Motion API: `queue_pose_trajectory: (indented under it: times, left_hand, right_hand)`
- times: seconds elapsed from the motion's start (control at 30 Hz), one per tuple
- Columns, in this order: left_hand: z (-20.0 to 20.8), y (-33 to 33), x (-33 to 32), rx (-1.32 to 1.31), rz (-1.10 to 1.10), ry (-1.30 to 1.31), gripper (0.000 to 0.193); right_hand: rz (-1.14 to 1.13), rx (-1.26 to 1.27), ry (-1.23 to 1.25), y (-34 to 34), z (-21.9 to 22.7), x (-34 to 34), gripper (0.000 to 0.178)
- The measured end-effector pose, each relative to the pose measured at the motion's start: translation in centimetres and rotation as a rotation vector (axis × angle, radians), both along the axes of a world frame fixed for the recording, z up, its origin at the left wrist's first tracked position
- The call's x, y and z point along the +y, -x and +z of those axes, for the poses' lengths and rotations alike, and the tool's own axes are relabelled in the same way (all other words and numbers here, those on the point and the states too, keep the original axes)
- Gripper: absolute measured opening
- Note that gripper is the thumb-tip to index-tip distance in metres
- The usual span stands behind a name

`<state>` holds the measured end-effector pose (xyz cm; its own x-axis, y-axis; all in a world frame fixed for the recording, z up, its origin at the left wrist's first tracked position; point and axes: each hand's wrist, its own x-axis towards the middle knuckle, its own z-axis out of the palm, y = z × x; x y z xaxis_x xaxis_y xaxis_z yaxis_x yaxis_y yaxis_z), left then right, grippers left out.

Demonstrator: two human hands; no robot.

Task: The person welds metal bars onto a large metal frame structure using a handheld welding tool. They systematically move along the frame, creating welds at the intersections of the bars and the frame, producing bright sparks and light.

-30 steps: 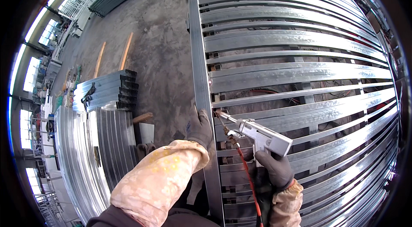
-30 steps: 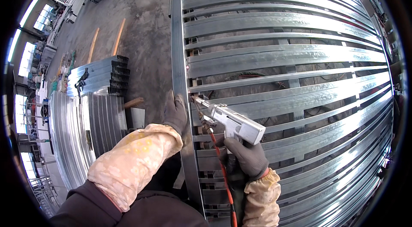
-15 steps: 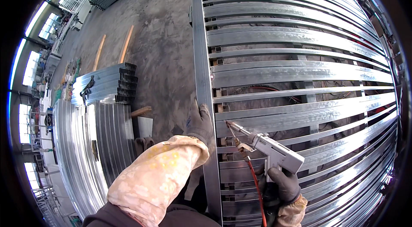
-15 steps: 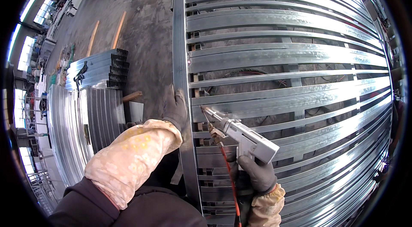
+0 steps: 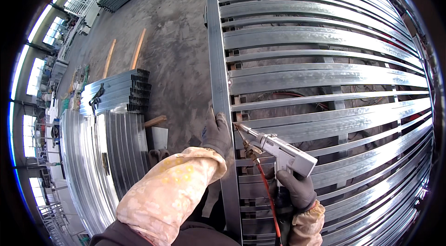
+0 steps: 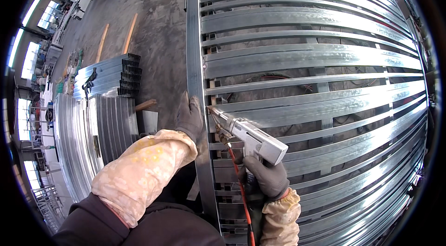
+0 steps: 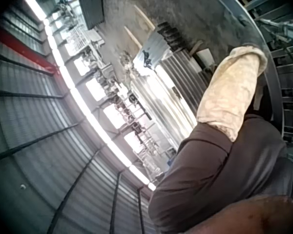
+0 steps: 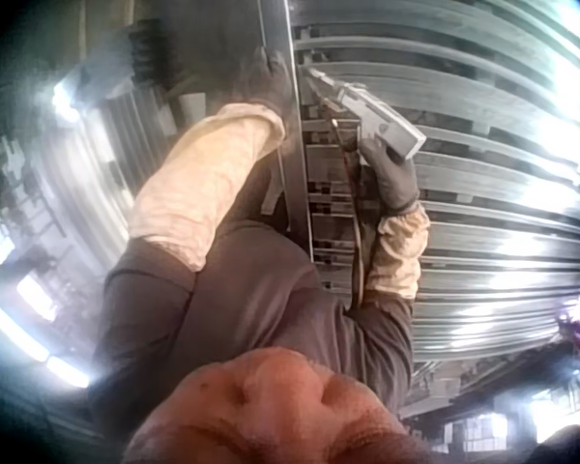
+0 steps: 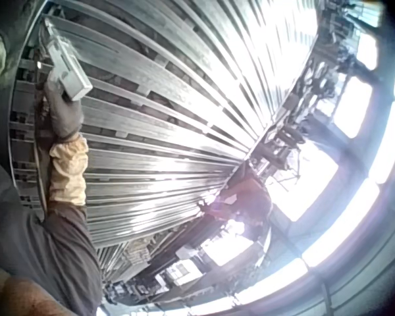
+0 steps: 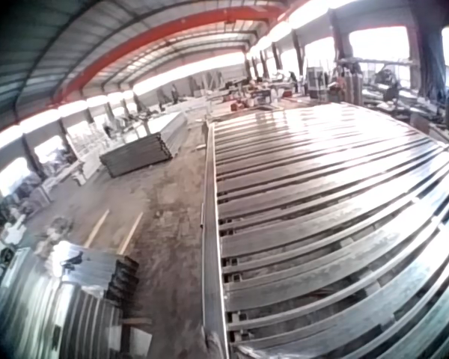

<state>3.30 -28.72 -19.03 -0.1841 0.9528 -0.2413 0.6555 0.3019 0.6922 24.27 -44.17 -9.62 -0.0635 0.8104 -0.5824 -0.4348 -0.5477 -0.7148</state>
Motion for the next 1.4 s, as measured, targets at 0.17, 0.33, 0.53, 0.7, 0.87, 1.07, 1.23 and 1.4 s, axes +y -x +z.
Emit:
queue_pose_trajectory:
  times: [0.17, 0.33, 0.53, 0.7, 0.87, 1.07, 1.23, 1.4]
  left_hand:
    - [0.0, 0.1, 0.0, 0.052, -0.001, -0.009, 0.048]
    - [1.2, -1.0, 0.0, 0.080, 0.049, 0.072, 0.045]
    - [-0.5, 0.2, 0.0, 0.068, 0.002, -0.026, 0.049]
    - [0.1, -0.1, 0.1, -0.014, -0.014, 0.003, 0.049]
    - [-1.0, 0.7, 0.3, 0.021, -0.025, -0.046, 0.051]
    - [-0.1, 0.0, 0.0, 0.067, -0.024, -0.007, 0.054]
    - [0.5, -0.3, -0.1, -0.003, -0.015, 0.047, 0.055]
    - [-0.3, 0.4, 0.0, -0.051, -0.029, -0.029, 0.056]
  right_hand:
    - [-0.045, 0.033, -0.018, 0.3, -0.1, 0.0, 0.028]
    - [0.031, -0.025, -0.026, -0.3, -0.8, -0.2, 0.028]
    - [0.048, -0.042, -0.023, 0.1, -1.0, -0.3, 0.028]
    - [0.031, -0.074, -0.015, 0.2, -1.0, -0.5, 0.031]
    - [0.045, -0.088, -0.013, 0.4, -0.8, -0.5, 0.032]
    - [0.048, -0.099, -0.026, 0.3, -0.7, -0.7, 0.030]
    - [0.042, -0.102, -0.032, 0.3, -0.5, -0.9, 0.029]
    - [0.059, -0.112, -0.010, 0.5, -0.3, -0.9, 0.030]
